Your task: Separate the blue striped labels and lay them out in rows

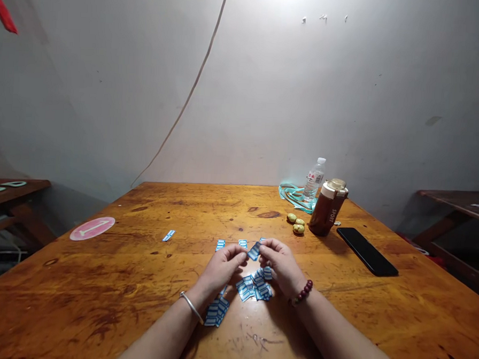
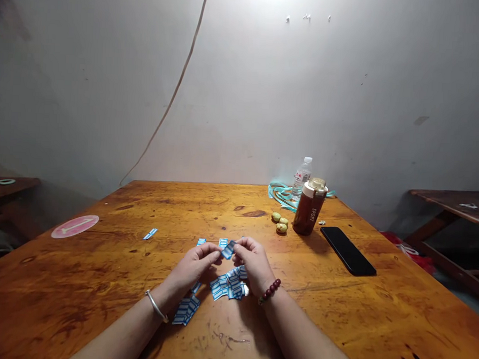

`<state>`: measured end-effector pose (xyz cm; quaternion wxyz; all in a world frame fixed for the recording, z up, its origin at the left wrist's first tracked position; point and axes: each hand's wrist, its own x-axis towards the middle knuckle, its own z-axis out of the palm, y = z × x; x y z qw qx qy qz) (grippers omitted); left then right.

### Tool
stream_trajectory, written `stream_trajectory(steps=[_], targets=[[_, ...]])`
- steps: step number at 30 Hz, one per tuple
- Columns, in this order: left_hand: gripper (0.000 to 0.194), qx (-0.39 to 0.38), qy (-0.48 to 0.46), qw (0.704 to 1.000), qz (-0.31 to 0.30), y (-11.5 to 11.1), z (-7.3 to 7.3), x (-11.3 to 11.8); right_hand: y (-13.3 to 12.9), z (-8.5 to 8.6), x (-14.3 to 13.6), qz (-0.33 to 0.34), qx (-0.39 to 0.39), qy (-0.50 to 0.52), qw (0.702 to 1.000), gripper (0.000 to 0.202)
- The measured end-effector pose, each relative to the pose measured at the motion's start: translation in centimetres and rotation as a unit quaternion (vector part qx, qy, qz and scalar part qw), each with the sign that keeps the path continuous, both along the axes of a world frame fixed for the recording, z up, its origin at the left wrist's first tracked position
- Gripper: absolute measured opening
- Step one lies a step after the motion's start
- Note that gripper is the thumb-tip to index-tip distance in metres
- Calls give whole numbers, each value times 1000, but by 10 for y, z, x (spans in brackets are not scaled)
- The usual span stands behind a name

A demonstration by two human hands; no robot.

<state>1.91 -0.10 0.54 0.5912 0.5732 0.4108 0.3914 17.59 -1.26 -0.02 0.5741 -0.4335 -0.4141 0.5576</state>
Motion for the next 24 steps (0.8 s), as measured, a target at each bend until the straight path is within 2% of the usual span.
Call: stream_trajectory(steps=[3,5,8,10,12,14,16,20,24], targets=[[28,78,0,993,87,11,5,-15,9,6,25,-73,12,5,997,22],[29,102,18,985,136,20,5,-24,15,9,42,-119,0,13,993,22],[25,162,90,972,145,24,1,-28,21,8,56,-154,-14,9,988,22],[23,222,160,957,95,17,-1,-22,22,4,58,-160,-25,1,987,22],[24,268,215,939,6,4,-2,-11,24,-1,56,-157,-33,-6,987,23],[25,300,240,919,-92,-10,-1,0,25,-5,54,-151,-35,-13,988,23],[31,327,241,901,-153,-22,1,8,26,-8,52,-140,-36,-23,989,23],[29,332,249,884,-213,-31,6,11,28,-15,52,-109,-46,-58,991,18],[24,321,247,885,-230,-30,13,6,30,-21,55,-63,-77,-110,989,9]])
